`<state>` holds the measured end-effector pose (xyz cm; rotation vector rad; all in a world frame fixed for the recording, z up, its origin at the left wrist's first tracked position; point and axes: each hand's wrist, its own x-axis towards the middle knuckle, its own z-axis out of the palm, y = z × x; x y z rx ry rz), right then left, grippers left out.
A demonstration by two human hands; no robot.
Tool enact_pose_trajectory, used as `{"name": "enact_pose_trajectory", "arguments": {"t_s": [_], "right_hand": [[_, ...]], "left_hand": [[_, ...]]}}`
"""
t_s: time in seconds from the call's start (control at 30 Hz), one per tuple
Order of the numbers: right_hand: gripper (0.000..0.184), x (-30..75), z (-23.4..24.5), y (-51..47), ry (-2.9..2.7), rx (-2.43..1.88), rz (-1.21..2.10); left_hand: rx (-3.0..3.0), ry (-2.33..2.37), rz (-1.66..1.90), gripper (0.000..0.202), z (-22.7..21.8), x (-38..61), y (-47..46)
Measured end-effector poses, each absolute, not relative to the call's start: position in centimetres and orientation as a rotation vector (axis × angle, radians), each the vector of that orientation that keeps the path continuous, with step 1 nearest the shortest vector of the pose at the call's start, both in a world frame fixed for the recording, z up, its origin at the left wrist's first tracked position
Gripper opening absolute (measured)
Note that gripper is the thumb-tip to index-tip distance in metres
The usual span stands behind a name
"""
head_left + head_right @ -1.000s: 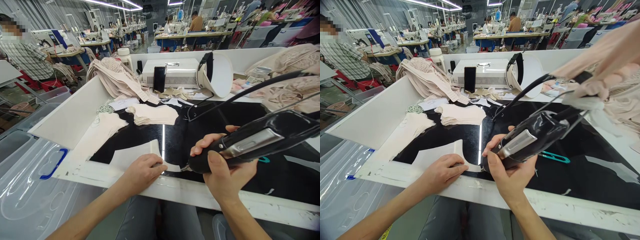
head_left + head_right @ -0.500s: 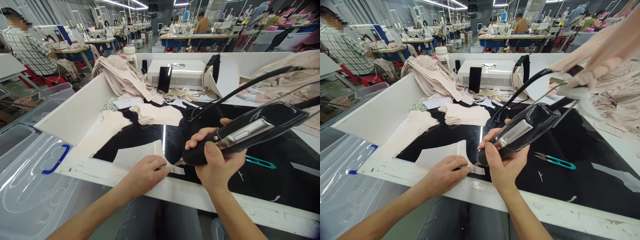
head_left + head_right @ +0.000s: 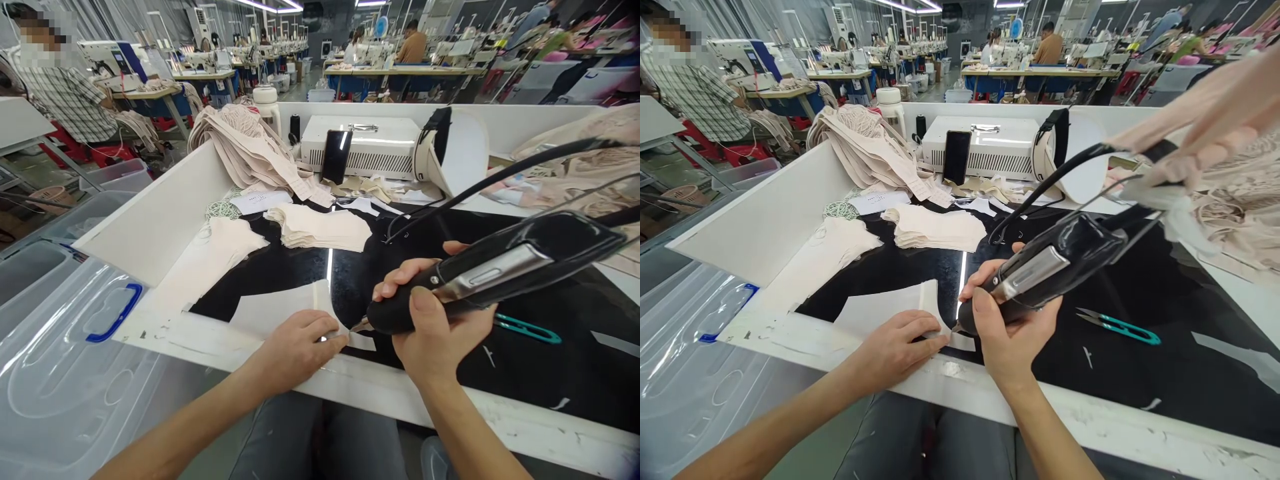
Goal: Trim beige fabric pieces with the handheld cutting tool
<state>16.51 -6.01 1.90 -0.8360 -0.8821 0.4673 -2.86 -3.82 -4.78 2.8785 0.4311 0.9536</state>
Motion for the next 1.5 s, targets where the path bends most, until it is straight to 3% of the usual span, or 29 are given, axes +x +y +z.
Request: {"name": "enact_pose_trajectory", "arguments": {"t_s": [1.5], "right_hand": [[0.051,16.9,2.2,-8.1,-0.877,-0.798,0.491]], "left_hand": [[2.892,0.448,0.901,0.029,-4.7,-3.2,-3.8]]}}
